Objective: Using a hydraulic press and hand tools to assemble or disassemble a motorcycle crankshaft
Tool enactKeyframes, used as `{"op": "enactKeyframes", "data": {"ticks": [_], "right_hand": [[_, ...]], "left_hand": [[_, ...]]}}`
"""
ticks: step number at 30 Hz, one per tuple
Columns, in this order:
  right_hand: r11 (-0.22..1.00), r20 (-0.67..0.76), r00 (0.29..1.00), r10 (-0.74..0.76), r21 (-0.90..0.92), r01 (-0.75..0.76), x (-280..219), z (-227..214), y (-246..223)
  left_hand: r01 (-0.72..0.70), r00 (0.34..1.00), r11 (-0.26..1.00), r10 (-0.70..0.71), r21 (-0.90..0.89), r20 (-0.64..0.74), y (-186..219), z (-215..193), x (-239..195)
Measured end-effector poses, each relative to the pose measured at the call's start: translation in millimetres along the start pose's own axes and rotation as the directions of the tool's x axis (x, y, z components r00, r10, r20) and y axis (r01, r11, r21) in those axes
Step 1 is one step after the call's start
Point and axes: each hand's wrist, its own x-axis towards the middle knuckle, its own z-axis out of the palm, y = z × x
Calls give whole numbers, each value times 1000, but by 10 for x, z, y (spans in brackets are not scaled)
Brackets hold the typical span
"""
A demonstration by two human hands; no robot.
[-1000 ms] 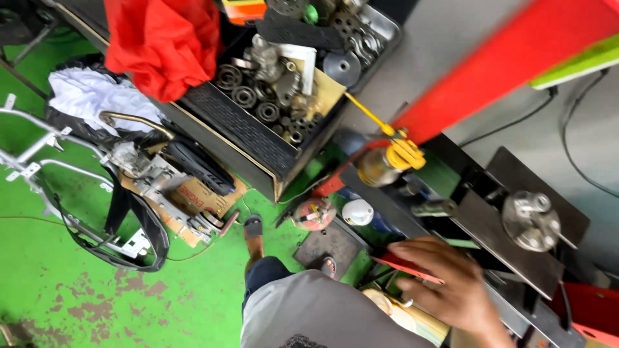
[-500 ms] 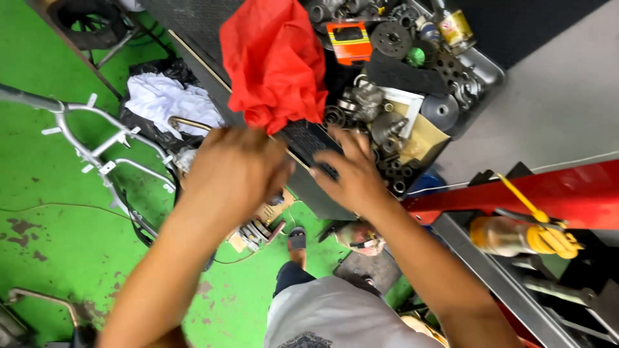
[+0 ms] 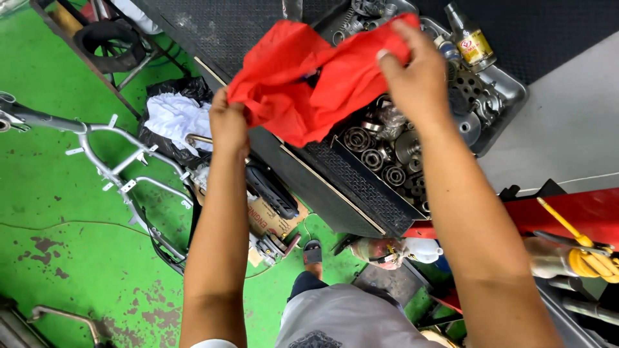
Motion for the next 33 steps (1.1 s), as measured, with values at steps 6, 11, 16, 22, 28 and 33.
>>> {"op": "enactKeyframes", "data": {"ticks": [6,11,16,22,28,33], "right_hand": [[885,-145,986,77,-446,-135,-181,-352,66],[758,-161,772,-615,-391,522,-482,501,10],[967,429,903,-17,-223,125,-145,1419,-44],[990,260,965,-33,-126,68,620,2003,420],[999,214,977,9,43,-18,1062,2369,282],[977,229,970,77,178,-119,1153,2751,264]], "left_hand": [[180,983,903,-148,-390,110,517,146,21],[256,964,826,-177,-502,200,794,470,-93],[319,918,890,-205,-326,338,1061,763,-215],[180,901,979,-202,94,383,1547,740,-379],[-13,958,998,32,-66,286,1323,631,-247],[-107,886,956,215,-272,410,1523,379,-335]]}}
